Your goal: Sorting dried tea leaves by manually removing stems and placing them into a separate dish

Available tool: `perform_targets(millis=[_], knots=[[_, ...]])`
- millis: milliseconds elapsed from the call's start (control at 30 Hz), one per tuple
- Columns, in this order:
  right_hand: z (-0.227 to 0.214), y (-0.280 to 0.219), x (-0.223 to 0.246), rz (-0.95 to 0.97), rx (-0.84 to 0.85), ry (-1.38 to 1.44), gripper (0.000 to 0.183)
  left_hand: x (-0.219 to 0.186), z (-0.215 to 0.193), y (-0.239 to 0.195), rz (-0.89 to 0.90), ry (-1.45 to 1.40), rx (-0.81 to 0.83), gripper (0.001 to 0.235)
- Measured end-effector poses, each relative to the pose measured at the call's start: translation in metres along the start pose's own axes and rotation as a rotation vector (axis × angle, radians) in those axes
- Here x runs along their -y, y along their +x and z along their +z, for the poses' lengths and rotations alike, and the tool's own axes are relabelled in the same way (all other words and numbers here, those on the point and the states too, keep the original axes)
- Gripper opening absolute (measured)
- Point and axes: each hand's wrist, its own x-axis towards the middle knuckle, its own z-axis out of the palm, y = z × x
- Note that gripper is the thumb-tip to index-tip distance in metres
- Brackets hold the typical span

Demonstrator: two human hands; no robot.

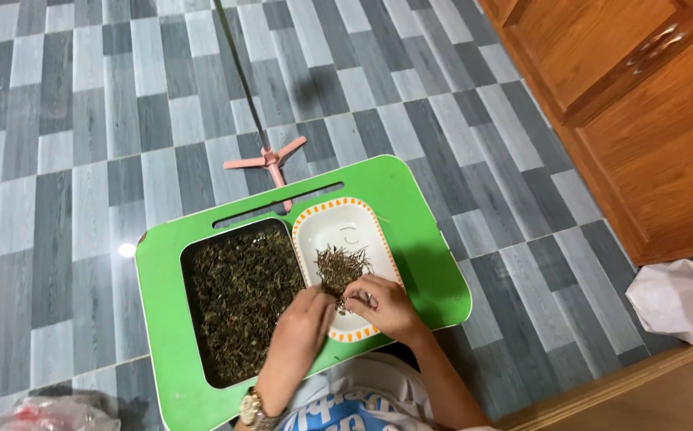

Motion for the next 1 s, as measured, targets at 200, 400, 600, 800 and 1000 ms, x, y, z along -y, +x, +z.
perform_targets(millis=[200,400,600,800,1000], knots=[[-0.003,0.002,0.002,-0.119,-0.062,0.025,0.012,-0.014,0.007,0.013,-0.008,0.038,0.078,0.021],[0.000,0.000,-0.005,-0.033,-0.049,0.023,0.009,-0.013,0.009,0.016,-0.017,0.050,0.075,0.015],[0.000,-0.001,-0.004,-0.039,-0.076,0.035,0.011,-0.004,0.010,0.018,-0.086,-0.066,0.085,0.015],[0.007,0.000,-0.020,-0.094,-0.083,0.014,0.006,-0.021,0.002,0.023,-0.087,-0.196,0.134,0.015],[0.008,0.002,-0.022,-0.062,-0.157,0.034,0.006,-0.020,-0.003,0.021,-0.012,-0.031,0.127,0.023]])
